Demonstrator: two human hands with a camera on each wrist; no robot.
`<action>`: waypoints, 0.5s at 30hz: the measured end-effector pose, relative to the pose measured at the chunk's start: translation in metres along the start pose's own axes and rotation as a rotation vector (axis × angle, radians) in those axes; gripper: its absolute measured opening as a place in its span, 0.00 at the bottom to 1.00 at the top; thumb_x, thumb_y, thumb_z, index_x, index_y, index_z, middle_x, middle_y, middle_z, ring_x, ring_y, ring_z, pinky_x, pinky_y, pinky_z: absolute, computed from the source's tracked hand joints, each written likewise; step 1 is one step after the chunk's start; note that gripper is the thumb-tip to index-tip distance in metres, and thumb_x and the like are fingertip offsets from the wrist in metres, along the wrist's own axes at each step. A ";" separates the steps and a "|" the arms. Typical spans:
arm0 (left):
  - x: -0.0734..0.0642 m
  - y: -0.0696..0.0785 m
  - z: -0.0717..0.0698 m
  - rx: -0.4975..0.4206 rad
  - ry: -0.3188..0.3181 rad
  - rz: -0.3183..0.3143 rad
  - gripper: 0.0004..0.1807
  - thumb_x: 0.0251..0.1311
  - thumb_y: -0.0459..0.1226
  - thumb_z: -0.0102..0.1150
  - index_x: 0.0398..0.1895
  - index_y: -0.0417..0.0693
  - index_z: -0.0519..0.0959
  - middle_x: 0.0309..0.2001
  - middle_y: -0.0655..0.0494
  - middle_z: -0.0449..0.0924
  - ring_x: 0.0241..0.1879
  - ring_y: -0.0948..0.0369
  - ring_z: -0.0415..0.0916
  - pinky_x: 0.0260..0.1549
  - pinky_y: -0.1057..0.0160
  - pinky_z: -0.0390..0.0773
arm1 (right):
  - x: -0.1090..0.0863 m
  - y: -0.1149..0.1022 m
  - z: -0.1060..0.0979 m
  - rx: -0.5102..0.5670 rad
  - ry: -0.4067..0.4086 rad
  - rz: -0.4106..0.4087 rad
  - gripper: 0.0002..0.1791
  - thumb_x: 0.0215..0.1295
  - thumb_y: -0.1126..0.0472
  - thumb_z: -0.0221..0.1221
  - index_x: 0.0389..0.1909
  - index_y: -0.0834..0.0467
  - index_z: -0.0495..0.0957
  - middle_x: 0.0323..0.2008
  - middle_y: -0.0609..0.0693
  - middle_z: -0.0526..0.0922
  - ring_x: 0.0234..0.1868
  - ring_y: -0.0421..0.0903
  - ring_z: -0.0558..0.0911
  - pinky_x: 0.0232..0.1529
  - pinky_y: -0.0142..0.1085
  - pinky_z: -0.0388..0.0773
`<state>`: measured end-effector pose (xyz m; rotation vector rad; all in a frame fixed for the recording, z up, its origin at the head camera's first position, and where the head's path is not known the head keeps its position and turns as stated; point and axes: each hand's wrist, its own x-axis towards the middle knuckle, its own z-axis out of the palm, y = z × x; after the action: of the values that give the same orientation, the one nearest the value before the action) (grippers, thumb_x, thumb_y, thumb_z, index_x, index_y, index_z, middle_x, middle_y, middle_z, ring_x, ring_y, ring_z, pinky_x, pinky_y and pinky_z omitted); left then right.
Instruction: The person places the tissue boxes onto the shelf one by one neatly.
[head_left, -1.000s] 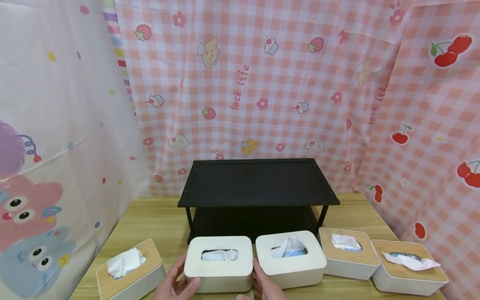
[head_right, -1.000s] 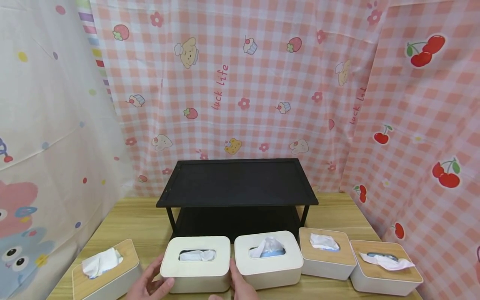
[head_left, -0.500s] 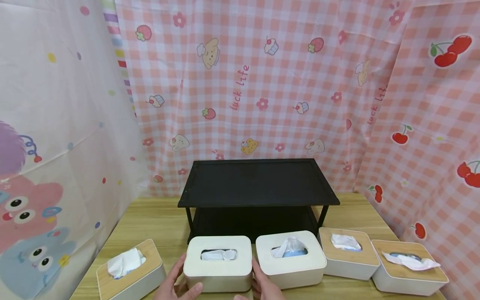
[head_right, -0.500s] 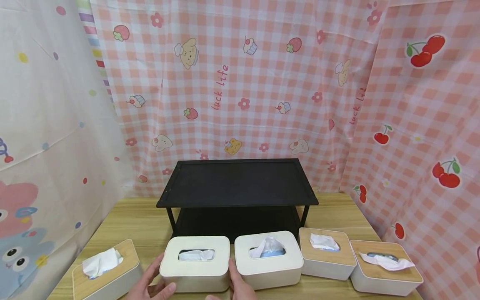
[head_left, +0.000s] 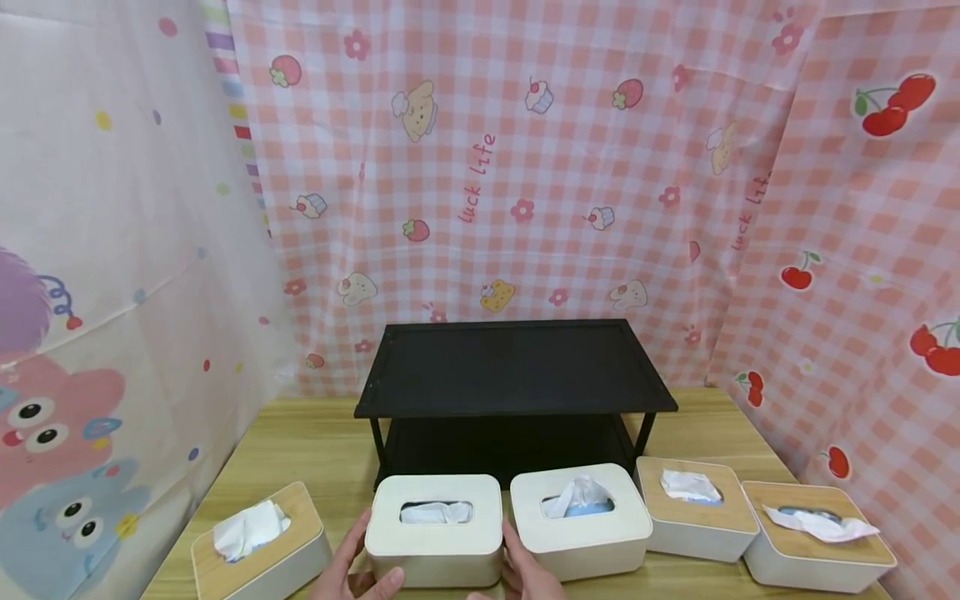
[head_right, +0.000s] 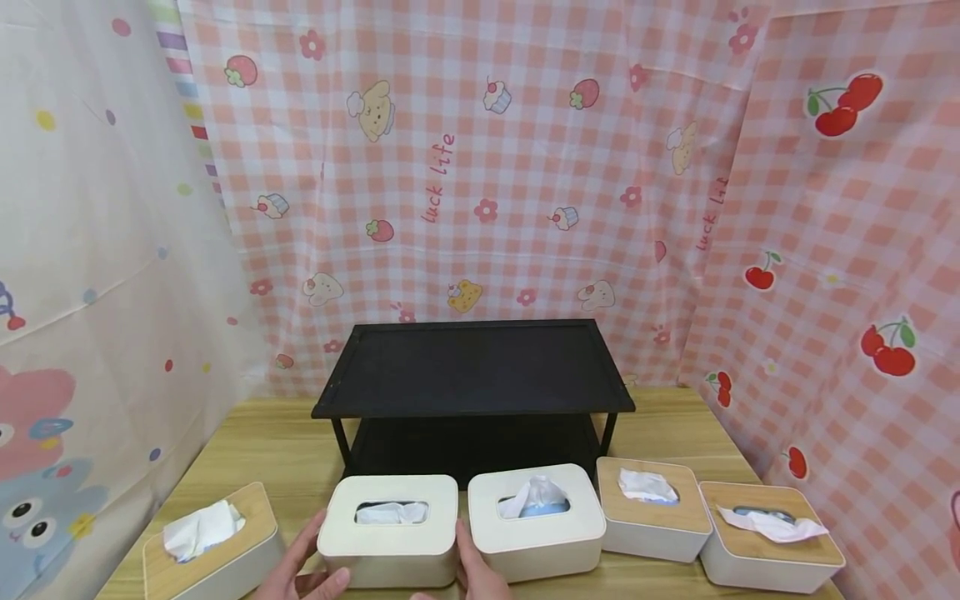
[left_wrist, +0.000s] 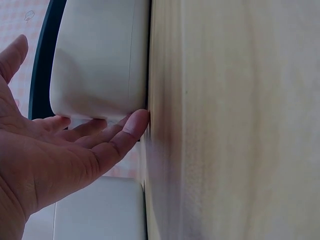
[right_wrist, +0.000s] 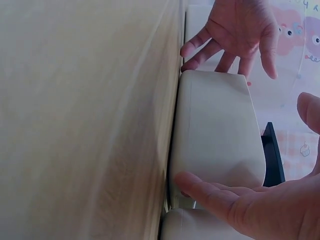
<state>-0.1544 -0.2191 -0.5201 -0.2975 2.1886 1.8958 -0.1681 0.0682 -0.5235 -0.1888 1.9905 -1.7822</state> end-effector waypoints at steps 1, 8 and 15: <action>0.000 0.000 0.000 0.000 0.002 -0.004 0.62 0.64 0.49 0.76 0.88 0.47 0.42 0.83 0.24 0.43 0.54 0.46 0.83 0.46 0.52 0.87 | 0.001 0.003 0.000 0.003 -0.003 -0.009 0.69 0.65 0.48 0.76 0.85 0.69 0.34 0.82 0.79 0.39 0.77 0.84 0.55 0.73 0.70 0.66; 0.001 -0.002 0.000 0.008 0.003 -0.010 0.63 0.63 0.50 0.76 0.89 0.47 0.41 0.83 0.24 0.42 0.56 0.43 0.83 0.47 0.49 0.89 | 0.010 0.021 0.000 0.096 -0.028 -0.018 0.70 0.66 0.50 0.75 0.86 0.62 0.28 0.84 0.73 0.29 0.80 0.82 0.45 0.77 0.73 0.53; 0.000 -0.002 -0.001 -0.002 -0.011 -0.027 0.64 0.64 0.50 0.76 0.89 0.48 0.39 0.83 0.25 0.38 0.60 0.39 0.81 0.48 0.47 0.89 | 0.001 0.002 0.005 0.108 -0.031 -0.020 0.69 0.69 0.52 0.73 0.85 0.66 0.26 0.82 0.77 0.26 0.79 0.84 0.42 0.76 0.75 0.51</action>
<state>-0.1543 -0.2202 -0.5220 -0.3144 2.1643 1.8817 -0.1663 0.0635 -0.5262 -0.2006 1.8716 -1.8822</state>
